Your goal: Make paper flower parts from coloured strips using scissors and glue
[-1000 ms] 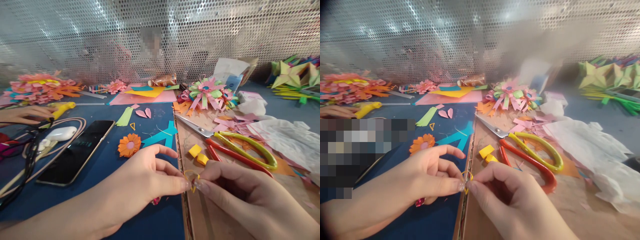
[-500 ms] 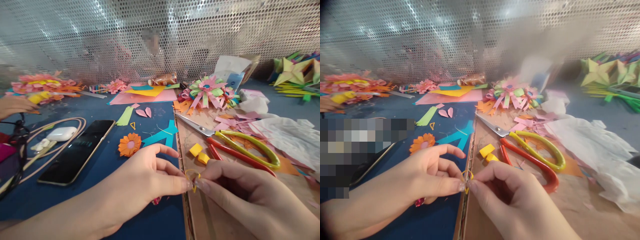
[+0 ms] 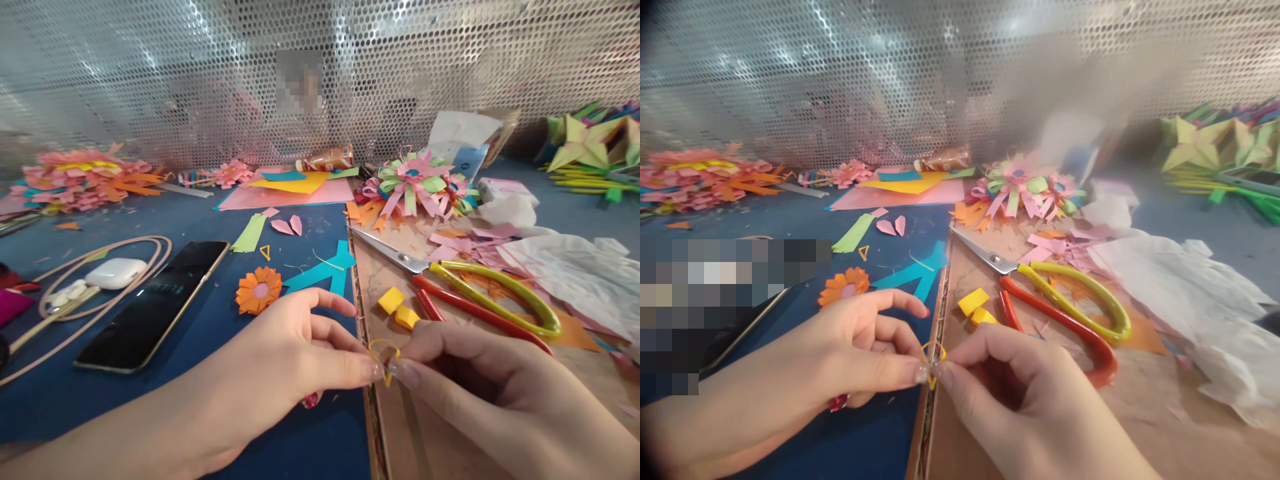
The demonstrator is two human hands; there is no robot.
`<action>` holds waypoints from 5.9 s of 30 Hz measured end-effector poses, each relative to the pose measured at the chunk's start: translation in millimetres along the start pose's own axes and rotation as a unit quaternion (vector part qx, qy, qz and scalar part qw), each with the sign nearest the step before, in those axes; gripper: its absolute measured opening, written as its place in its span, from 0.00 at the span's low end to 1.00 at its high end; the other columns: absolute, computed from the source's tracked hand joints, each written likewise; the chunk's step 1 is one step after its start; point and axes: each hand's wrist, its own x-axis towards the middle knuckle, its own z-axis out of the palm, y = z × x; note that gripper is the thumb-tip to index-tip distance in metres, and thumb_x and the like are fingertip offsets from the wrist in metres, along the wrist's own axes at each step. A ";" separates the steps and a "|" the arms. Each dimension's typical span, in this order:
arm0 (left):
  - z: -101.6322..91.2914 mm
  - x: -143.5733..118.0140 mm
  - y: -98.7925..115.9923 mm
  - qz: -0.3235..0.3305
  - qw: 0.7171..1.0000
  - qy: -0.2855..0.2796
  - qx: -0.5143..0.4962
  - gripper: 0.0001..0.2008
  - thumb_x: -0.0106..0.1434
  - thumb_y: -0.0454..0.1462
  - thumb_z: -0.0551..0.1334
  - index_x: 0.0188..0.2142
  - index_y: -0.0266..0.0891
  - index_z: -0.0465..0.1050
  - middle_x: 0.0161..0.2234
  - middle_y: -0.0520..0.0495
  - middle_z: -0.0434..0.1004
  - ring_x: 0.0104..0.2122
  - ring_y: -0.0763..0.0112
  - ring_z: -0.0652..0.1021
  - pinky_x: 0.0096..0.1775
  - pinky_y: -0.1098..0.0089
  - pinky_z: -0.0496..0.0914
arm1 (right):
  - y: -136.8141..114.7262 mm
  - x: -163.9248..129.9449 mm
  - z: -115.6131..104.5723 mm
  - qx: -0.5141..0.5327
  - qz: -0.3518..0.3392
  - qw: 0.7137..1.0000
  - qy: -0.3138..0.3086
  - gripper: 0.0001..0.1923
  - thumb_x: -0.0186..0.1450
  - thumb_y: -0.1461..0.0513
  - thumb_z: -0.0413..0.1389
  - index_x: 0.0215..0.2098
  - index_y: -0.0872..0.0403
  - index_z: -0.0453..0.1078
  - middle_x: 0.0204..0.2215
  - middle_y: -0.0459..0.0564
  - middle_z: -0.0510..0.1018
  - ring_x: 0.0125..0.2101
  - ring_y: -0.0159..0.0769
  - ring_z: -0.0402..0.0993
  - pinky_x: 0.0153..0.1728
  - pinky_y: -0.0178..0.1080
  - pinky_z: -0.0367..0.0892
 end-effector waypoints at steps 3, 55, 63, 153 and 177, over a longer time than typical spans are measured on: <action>-0.1 0.3 -0.7 -0.002 1.000 -0.001 -0.004 0.25 0.51 0.40 0.67 0.48 0.45 0.63 0.32 0.55 0.75 0.24 0.79 0.67 0.23 0.76 0.59 | 0.5 1.1 -0.1 0.001 -0.001 1.000 -0.003 0.16 0.60 0.49 0.52 0.28 0.49 0.73 0.25 0.49 0.77 0.25 0.33 0.71 0.22 0.29 0.66; -5.5 -2.8 7.7 -0.028 0.974 -0.116 -0.191 0.18 0.53 0.30 0.67 0.41 0.34 0.64 0.28 0.53 0.70 0.14 0.90 0.53 0.20 0.76 0.44 | -9.0 -5.4 -11.4 -0.251 -0.388 0.873 0.155 0.10 0.59 0.67 0.56 0.37 0.47 0.69 0.31 0.48 0.74 0.28 0.31 0.73 0.23 0.28 0.68; -10.3 -0.7 -2.1 0.001 0.977 -0.131 -0.167 0.19 0.51 0.33 0.68 0.42 0.34 0.67 0.32 0.48 0.74 0.16 0.89 0.55 0.21 0.75 0.45 | -16.1 -1.7 -11.0 -0.211 -0.361 0.900 0.121 0.07 0.60 0.68 0.54 0.35 0.50 0.69 0.30 0.49 0.75 0.26 0.30 0.73 0.21 0.28 0.68; 5.6 -12.2 9.9 0.092 0.990 0.011 0.104 0.08 0.54 0.40 0.63 0.28 0.36 0.70 0.18 0.56 0.63 0.18 0.81 0.62 0.20 0.79 0.57 | -10.8 -3.6 4.9 -0.050 -0.140 0.988 0.050 0.08 0.62 0.60 0.49 0.25 0.52 0.64 0.20 0.45 0.71 0.20 0.30 0.67 0.20 0.29 0.64; 4.0 -14.8 8.2 0.090 0.990 0.014 0.109 0.10 0.54 0.43 0.62 0.30 0.37 0.71 0.20 0.55 0.63 0.21 0.78 0.63 0.21 0.78 0.59 | -17.3 -1.5 -0.9 -0.099 -0.179 0.978 0.041 0.08 0.63 0.60 0.49 0.30 0.49 0.69 0.24 0.46 0.75 0.23 0.32 0.72 0.21 0.30 0.67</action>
